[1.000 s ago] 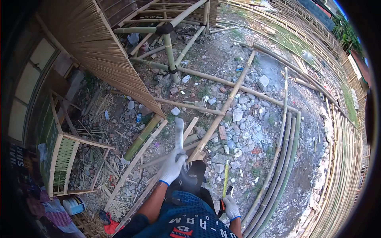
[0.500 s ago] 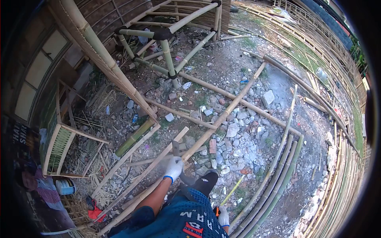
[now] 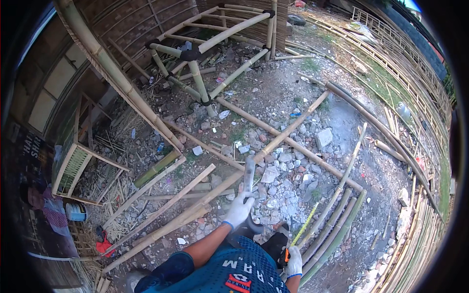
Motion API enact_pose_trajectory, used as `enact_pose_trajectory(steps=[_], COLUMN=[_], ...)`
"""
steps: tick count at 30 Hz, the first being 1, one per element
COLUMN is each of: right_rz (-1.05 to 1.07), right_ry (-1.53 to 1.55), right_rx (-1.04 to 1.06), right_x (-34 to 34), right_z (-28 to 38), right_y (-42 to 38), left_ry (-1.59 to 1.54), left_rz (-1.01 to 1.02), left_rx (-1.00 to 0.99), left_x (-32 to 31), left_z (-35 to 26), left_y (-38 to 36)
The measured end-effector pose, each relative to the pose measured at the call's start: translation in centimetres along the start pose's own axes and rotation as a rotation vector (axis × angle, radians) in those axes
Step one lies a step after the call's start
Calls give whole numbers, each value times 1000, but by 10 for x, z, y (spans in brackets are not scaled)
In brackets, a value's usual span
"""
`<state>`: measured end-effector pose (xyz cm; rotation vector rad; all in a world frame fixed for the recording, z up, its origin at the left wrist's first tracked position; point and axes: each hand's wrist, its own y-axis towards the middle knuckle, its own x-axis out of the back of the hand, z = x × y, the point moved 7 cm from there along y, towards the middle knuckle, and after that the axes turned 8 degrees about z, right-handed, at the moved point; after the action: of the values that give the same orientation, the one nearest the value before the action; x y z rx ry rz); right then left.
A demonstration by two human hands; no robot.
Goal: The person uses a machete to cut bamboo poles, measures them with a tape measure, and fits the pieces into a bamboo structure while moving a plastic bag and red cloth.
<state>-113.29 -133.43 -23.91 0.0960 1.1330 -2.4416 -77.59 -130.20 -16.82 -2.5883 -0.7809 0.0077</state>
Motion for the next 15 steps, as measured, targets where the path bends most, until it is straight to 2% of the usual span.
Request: enact_pose_trajectory(steps=[3, 4, 6, 7, 8, 9, 10, 12, 14, 15], right_rz=[177, 236, 201, 247, 297, 316, 361, 343, 381, 399], right_ry=[-267, -207, -39, -85, -133, -224, -261, -180, -245, -274], right_rx=[5, -47, -205, -199, -179, -199, -180, -316, -356, -374], right_x=[22, 39, 62, 71, 82, 113, 128, 128, 138, 141], right_z=[41, 40, 44, 51, 67, 55, 58, 82, 91, 94], right_y=[49, 70, 99, 98, 104, 131, 145, 134, 144, 149], left_ry=[14, 35, 117, 95, 108, 121, 136, 113, 123, 136], left_rz=[-23, -83, -223, -160, -160, -163, -168, -204, -207, -273], left_rx=[-60, -119, -214, -65, -20, 5, 26, 25, 56, 8], left_x=[-61, -85, -114, -130, -142, -151, -159, -169, -174, -175], left_z=[17, 28, 52, 53, 51, 46, 44, 48, 45, 35], left_y=[6, 9, 9, -1, -17, -24, -27, -35, -41, -48])
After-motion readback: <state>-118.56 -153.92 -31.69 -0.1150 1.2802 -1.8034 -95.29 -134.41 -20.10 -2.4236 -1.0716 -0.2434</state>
